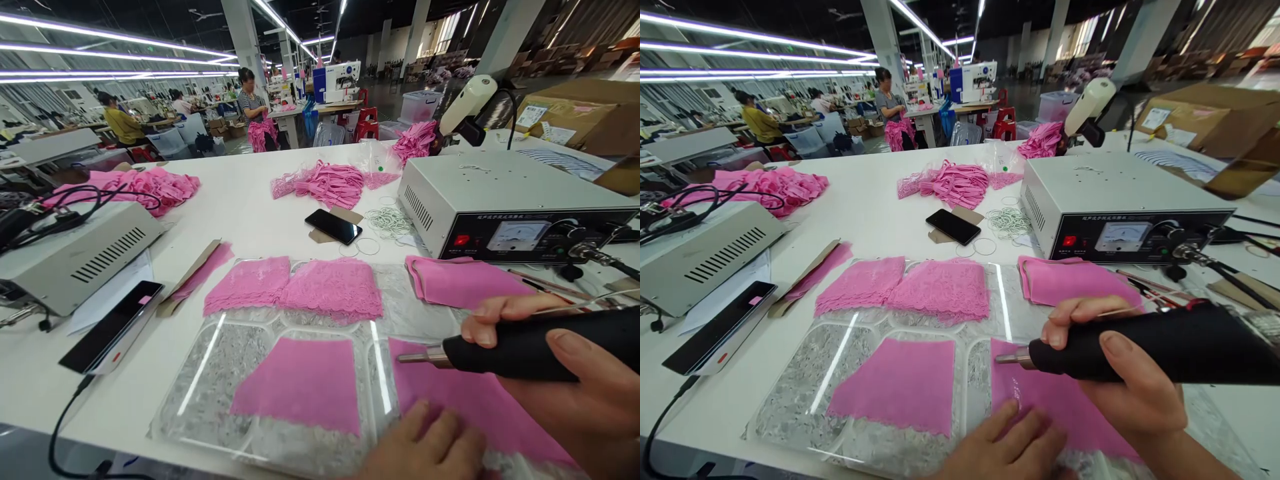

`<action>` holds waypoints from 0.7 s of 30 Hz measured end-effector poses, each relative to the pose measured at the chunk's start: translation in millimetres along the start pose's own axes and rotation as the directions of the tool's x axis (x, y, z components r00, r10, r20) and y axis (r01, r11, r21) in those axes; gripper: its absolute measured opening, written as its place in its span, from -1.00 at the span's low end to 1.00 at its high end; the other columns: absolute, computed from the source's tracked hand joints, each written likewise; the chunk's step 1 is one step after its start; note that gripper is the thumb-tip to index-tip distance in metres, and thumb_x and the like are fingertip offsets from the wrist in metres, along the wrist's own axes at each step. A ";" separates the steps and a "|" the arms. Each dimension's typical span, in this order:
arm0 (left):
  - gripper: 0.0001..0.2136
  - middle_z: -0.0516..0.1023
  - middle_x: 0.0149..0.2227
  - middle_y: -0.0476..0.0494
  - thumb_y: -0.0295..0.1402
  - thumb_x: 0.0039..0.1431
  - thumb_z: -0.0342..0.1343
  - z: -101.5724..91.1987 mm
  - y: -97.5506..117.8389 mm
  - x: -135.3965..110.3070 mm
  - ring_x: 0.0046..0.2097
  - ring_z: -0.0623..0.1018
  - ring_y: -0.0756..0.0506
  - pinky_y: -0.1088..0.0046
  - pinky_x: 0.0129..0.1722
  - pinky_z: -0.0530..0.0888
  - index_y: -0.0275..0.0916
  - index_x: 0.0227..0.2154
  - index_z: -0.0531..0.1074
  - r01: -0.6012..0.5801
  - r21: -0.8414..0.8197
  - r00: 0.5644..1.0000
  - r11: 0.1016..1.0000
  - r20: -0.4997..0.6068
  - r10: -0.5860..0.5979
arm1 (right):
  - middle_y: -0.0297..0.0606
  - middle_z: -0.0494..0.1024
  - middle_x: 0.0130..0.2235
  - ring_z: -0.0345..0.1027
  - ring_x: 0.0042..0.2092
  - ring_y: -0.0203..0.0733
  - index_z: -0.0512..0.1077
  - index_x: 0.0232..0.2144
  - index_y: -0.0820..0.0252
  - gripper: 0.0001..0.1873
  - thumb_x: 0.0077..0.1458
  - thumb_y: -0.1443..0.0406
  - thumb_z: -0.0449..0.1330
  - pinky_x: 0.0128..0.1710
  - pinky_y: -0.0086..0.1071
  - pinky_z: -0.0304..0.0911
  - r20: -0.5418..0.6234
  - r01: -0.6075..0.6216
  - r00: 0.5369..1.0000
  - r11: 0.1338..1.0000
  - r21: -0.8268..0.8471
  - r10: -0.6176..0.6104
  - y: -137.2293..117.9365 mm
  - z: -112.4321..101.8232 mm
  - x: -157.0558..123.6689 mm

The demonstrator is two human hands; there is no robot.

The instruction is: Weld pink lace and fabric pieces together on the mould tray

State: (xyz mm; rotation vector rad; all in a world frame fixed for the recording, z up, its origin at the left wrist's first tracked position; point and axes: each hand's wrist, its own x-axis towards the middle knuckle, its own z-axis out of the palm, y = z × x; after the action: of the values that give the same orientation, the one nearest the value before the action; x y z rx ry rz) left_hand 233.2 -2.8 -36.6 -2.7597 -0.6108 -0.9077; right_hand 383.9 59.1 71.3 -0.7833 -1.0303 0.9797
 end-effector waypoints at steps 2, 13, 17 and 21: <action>-0.83 0.60 -0.14 0.03 -0.32 0.30 0.02 -10.5 -5.1 -7.7 -0.13 0.58 -0.05 0.42 -0.02 0.48 -0.13 -0.29 0.53 0.005 0.004 0.998 1.000 -0.058 -0.005 | -0.28 0.42 -0.52 0.33 -0.55 -0.18 0.52 -0.49 0.09 -0.83 -0.09 0.14 0.32 -0.56 -0.24 0.40 0.015 -0.020 1.000 1.000 0.001 0.020 -0.8 0.6 -3.3; -0.85 0.56 -0.04 -0.05 -0.33 0.31 0.05 -44.4 -16.7 -35.0 0.04 0.52 -0.01 0.40 0.20 0.29 -0.13 -0.14 0.48 0.099 0.049 0.991 0.994 -0.093 -0.094 | -0.26 0.42 -0.50 0.35 -0.55 -0.18 0.53 -0.47 0.11 -0.82 -0.08 0.13 0.33 -0.58 -0.22 0.41 0.033 -0.014 0.999 1.000 0.019 0.014 0.5 5.5 -2.2; -0.84 0.59 -0.10 0.01 -0.32 0.34 0.02 -43.6 -15.8 -34.0 0.04 0.52 0.01 0.41 0.23 0.25 -0.12 -0.18 0.51 0.134 0.024 0.982 0.991 -0.138 -0.130 | -0.26 0.43 -0.52 0.34 -0.54 -0.19 0.51 -0.49 0.11 -0.82 -0.06 0.14 0.33 -0.56 -0.24 0.41 0.064 -0.001 0.998 1.000 0.007 0.001 2.1 6.0 -4.0; -0.83 0.61 -0.13 0.03 -0.31 0.35 0.01 -47.2 -18.7 -31.2 0.03 0.53 0.02 0.41 0.24 0.26 -0.13 -0.19 0.51 0.111 0.014 0.983 0.994 -0.151 -0.108 | -0.27 0.43 -0.50 0.34 -0.54 -0.21 0.52 -0.46 0.10 -0.85 -0.05 0.16 0.32 -0.54 -0.26 0.40 0.053 -0.011 0.999 0.999 0.041 0.009 1.4 6.1 -2.6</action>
State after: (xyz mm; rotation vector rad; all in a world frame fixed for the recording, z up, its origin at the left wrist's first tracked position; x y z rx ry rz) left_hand 177.4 -9.6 -16.8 -2.6290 -0.7469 -1.1131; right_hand 377.2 57.8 71.2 -0.7321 -1.0495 1.0318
